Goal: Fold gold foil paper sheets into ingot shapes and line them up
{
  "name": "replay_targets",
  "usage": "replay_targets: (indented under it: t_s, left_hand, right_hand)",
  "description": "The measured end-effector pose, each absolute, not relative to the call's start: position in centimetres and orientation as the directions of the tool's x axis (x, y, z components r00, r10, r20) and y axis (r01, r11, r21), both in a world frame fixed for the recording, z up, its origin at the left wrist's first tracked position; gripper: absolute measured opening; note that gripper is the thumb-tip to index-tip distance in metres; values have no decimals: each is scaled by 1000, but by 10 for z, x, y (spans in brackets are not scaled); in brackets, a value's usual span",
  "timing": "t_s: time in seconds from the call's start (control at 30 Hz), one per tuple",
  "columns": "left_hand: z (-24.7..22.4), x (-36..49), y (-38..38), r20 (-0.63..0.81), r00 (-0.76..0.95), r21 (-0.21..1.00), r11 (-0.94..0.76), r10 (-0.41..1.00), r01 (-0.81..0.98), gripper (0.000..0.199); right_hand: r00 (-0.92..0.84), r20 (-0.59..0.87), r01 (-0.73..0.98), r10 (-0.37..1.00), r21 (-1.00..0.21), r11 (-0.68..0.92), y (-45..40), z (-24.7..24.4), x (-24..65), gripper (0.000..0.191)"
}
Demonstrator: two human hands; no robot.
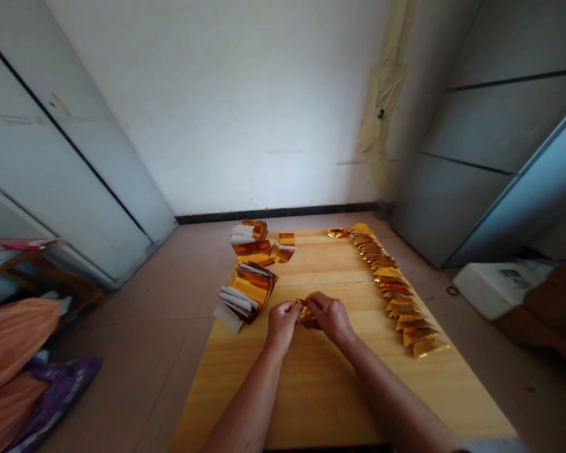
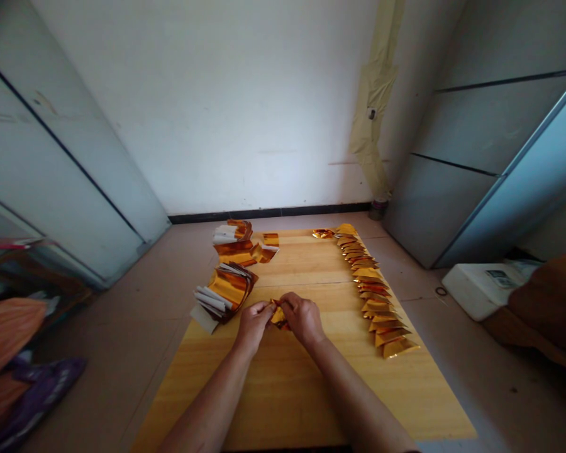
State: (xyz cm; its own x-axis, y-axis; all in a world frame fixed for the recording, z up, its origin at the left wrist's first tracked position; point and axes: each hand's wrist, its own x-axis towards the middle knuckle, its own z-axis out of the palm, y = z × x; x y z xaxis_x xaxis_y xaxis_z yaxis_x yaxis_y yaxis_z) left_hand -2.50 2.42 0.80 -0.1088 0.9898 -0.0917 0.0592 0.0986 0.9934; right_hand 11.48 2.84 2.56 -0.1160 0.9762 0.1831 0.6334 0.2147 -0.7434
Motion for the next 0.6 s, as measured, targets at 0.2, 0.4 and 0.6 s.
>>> replay_targets:
  t_s: [0.2,0.4,0.6]
  left_hand:
    - [9,-26,28,-138,-75,987,144,988,72,32]
    - [9,-27,29,8,-49,958,6,999,286,28]
    - [10,-25,26,55,-28,923,-40,998,382,26]
  right_hand:
    - [-141,109,454,984,-876,162,33,21,116,21]
    - [-215,28,375,976,-920,109,37,31,111,32]
    - [-206,93,474,974,-861,182,43,30,108,13]
